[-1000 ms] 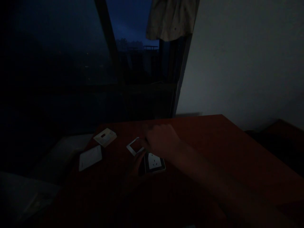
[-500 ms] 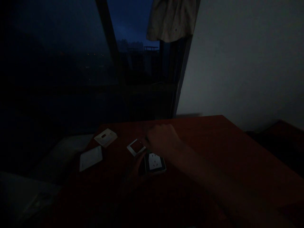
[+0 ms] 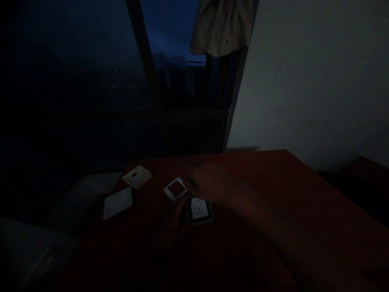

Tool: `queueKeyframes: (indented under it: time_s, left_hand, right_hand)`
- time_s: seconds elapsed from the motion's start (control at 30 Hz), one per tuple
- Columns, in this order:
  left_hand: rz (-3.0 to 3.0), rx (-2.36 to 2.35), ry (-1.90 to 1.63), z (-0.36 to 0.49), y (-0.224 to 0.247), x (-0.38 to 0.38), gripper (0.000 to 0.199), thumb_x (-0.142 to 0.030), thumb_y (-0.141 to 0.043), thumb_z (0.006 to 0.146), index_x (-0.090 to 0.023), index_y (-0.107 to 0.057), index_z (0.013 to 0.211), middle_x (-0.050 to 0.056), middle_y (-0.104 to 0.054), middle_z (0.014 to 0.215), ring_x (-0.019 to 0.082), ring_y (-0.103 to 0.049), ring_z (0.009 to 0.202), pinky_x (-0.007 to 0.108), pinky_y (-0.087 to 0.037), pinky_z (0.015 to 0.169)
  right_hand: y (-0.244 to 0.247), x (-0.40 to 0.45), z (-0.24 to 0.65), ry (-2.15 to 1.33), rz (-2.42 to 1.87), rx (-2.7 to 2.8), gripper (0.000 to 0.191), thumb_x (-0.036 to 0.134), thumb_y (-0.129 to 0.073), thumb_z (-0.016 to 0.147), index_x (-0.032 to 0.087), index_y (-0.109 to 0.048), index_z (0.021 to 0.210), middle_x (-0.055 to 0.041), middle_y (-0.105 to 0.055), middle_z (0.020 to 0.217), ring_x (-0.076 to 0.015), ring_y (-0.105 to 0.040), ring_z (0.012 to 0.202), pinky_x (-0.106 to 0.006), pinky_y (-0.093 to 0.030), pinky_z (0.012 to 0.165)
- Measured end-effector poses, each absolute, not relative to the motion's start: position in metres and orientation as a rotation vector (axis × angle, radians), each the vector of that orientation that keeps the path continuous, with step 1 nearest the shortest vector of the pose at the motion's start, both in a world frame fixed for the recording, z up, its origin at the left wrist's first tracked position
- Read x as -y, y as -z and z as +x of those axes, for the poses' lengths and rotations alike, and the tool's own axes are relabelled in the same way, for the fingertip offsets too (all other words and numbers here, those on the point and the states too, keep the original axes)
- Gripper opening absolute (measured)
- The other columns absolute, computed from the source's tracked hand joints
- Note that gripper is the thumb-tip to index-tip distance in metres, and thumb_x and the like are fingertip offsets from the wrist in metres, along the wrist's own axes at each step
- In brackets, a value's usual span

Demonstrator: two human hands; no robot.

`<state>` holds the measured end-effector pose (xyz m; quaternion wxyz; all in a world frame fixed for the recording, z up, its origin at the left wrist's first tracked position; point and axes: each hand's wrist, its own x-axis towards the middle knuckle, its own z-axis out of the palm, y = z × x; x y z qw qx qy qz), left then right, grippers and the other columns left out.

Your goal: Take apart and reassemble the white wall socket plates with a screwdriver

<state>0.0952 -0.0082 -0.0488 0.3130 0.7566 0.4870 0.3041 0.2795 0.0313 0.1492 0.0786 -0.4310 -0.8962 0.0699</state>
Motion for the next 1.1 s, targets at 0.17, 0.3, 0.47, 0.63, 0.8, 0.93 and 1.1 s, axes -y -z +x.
queueKeyframes:
  time_s: [0.17, 0.3, 0.47, 0.63, 0.8, 0.93, 1.1]
  left_hand:
    - [1.984, -1.292, -0.832, 0.096, 0.054, 0.008, 0.083, -0.042, -0.070, 0.078, -0.028, -0.026, 0.146, 0.010, -0.031, 0.150, 0.032, -0.033, 0.136, 0.051, -0.031, 0.110]
    - [1.959, -1.284, -0.820, 0.096, 0.050, 0.009, 0.083, -0.041, -0.070, 0.078, -0.028, -0.025, 0.146, 0.010, -0.032, 0.150, 0.032, -0.033, 0.136, 0.050, -0.033, 0.109]
    - [1.975, -1.262, -0.799, 0.096, 0.042, 0.010, 0.081, -0.045, -0.067, 0.080, -0.028, -0.024, 0.146, 0.010, -0.034, 0.149, 0.031, -0.035, 0.135, 0.050, -0.033, 0.109]
    - [1.977, -1.303, -0.807, 0.096, 0.046, 0.010, 0.081, -0.043, -0.068, 0.079, -0.028, -0.025, 0.146, 0.011, -0.032, 0.150, 0.032, -0.033, 0.136, 0.052, -0.031, 0.110]
    - [1.998, -1.283, -0.811, 0.095, 0.055, 0.008, 0.081, -0.045, -0.067, 0.079, -0.025, -0.026, 0.146, 0.012, -0.032, 0.150, 0.031, -0.034, 0.136, 0.049, -0.032, 0.109]
    - [2.010, -1.300, -0.819, 0.095, 0.056, 0.008, 0.083, -0.047, -0.067, 0.080, -0.028, -0.022, 0.147, 0.011, -0.031, 0.150, 0.030, -0.033, 0.136, 0.049, -0.033, 0.109]
    - [2.015, -1.290, -0.806, 0.094, 0.053, 0.008, 0.081, -0.042, -0.068, 0.079, -0.027, -0.024, 0.146, 0.011, -0.032, 0.150, 0.031, -0.033, 0.136, 0.049, -0.032, 0.109]
  right_hand:
    - [-0.149, -0.029, 0.282, -0.369, -1.021, 2.673, 0.040, 0.020, -0.059, 0.080, 0.018, -0.056, 0.120, -0.0097, -0.065, 0.117, -0.0202, -0.063, 0.100, -0.029, -0.046, 0.078]
    - [-0.147, -0.030, 0.279, -0.184, -1.265, 2.671, 0.030, 0.035, -0.048, 0.091, 0.017, -0.061, 0.110, -0.0096, -0.070, 0.095, -0.0216, -0.066, 0.082, -0.030, -0.044, 0.066]
    - [-0.146, -0.029, 0.279, -0.341, -1.071, 2.668, 0.033, 0.018, -0.057, 0.081, 0.019, -0.058, 0.114, -0.0081, -0.066, 0.109, -0.0199, -0.064, 0.091, -0.028, -0.044, 0.070]
    - [-0.147, -0.029, 0.276, -0.238, -1.186, 2.656, 0.027, 0.032, -0.052, 0.088, 0.017, -0.058, 0.110, -0.0095, -0.066, 0.104, -0.0206, -0.064, 0.083, -0.030, -0.042, 0.064]
    - [-0.144, -0.030, 0.277, -0.202, -1.239, 2.648, 0.022, 0.022, -0.052, 0.085, 0.017, -0.059, 0.105, -0.0078, -0.067, 0.097, -0.0192, -0.064, 0.080, -0.028, -0.039, 0.061]
    - [-0.146, -0.028, 0.280, -0.309, -1.141, 2.658, 0.037, 0.026, -0.059, 0.081, 0.019, -0.053, 0.117, -0.0089, -0.066, 0.105, -0.0186, -0.064, 0.081, -0.027, -0.039, 0.061]
    - [-0.147, -0.030, 0.280, -0.344, -1.167, 2.646, 0.021, 0.028, -0.047, 0.092, 0.015, -0.060, 0.100, -0.0087, -0.068, 0.089, -0.0177, -0.063, 0.076, -0.027, -0.039, 0.062]
